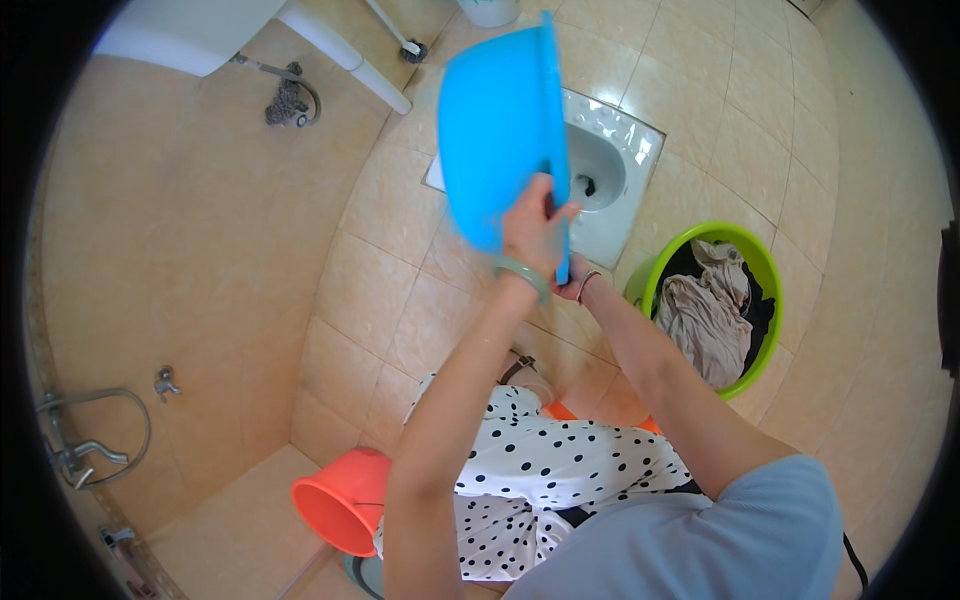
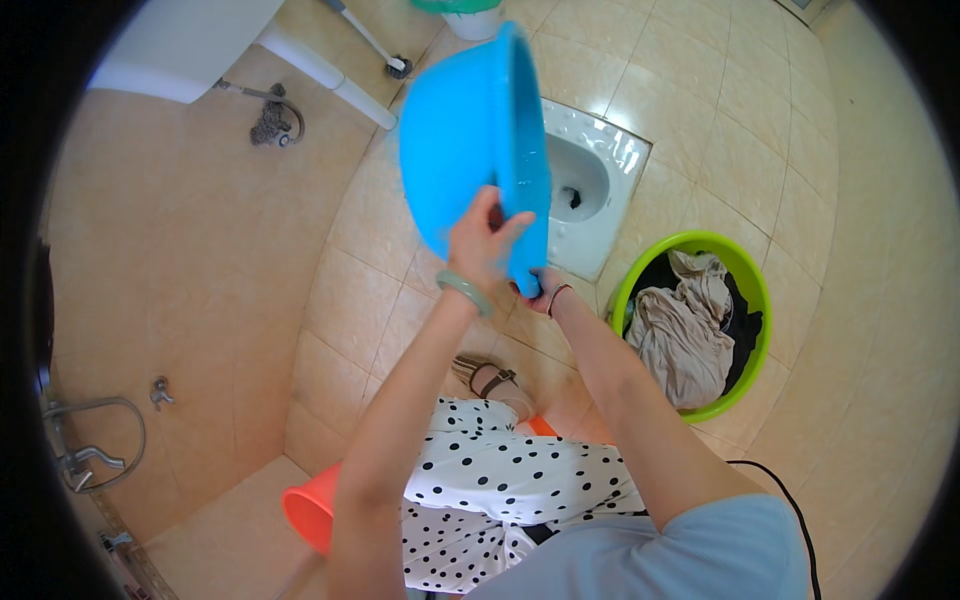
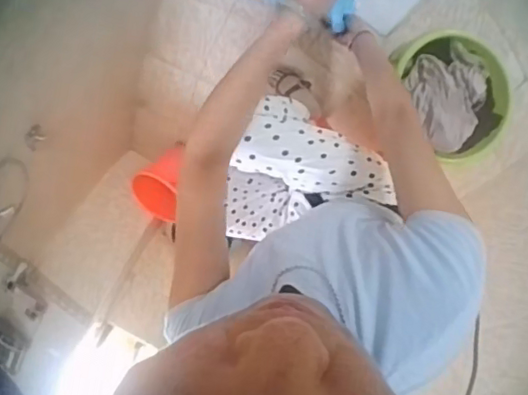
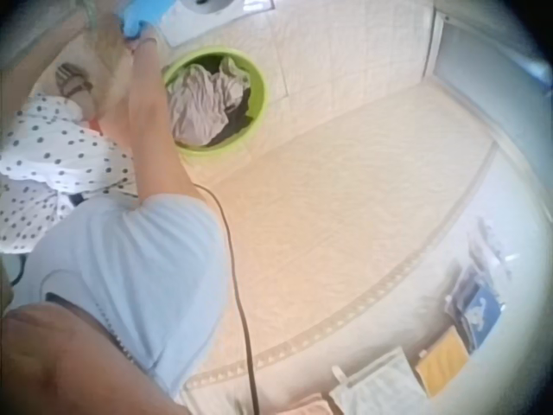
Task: The person washes clothes by hand in a blue basin filled with soapy water. They scrub and rinse various garments, including a yellow cloth and a dark shirt, then transfer them to an orange bucket. The person then empties the basin, refills it with clean water, and adds more clothes from a green bucket to continue washing.
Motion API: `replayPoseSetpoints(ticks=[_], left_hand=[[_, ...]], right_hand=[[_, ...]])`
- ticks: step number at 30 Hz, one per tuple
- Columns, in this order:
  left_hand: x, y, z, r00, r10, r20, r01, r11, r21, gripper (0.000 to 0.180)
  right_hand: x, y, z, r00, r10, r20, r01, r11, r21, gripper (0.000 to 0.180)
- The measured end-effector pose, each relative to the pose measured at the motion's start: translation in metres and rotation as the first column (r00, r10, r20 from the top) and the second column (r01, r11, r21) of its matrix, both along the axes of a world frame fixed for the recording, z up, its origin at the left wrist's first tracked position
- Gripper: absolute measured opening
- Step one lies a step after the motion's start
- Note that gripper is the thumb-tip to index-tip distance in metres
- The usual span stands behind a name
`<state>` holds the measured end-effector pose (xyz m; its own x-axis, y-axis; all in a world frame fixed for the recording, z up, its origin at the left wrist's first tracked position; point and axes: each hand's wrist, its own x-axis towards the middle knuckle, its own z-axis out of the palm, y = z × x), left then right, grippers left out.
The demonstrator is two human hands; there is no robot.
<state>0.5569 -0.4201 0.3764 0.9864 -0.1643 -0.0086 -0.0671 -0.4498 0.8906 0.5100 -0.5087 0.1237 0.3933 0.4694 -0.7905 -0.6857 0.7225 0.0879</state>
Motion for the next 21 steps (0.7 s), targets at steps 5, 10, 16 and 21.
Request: replayPoseSetpoints(ticks=[5,10,16,21], left_hand=[[-0.036,-0.046,0.003,0.979,-0.181,0.094,0.163,0.972,0.169,0.023],[-0.056,-0.055,-0.006,0.963,-0.268,-0.007,0.256,0.91,0.327,0.026],[-0.042,-0.034,-0.008,0.984,-0.148,0.1,0.132,0.979,0.157,0.027],[-0.026,0.067,-0.026,0.986,0.161,0.042,-0.164,0.984,0.074,0.028]], right_hand=[[-0.021,-0.005,0.0,0.841,-0.438,0.319,0.407,0.899,0.161,0.027],[-0.023,0.008,0.01,0.958,-0.185,0.218,0.184,0.983,0.028,0.027],[0.002,0.006,-0.007,0.976,0.166,0.139,-0.149,0.981,-0.124,0.029],[0.0,0.022,-0.015,0.964,0.248,0.093,-0.22,0.946,-0.238,0.028]])
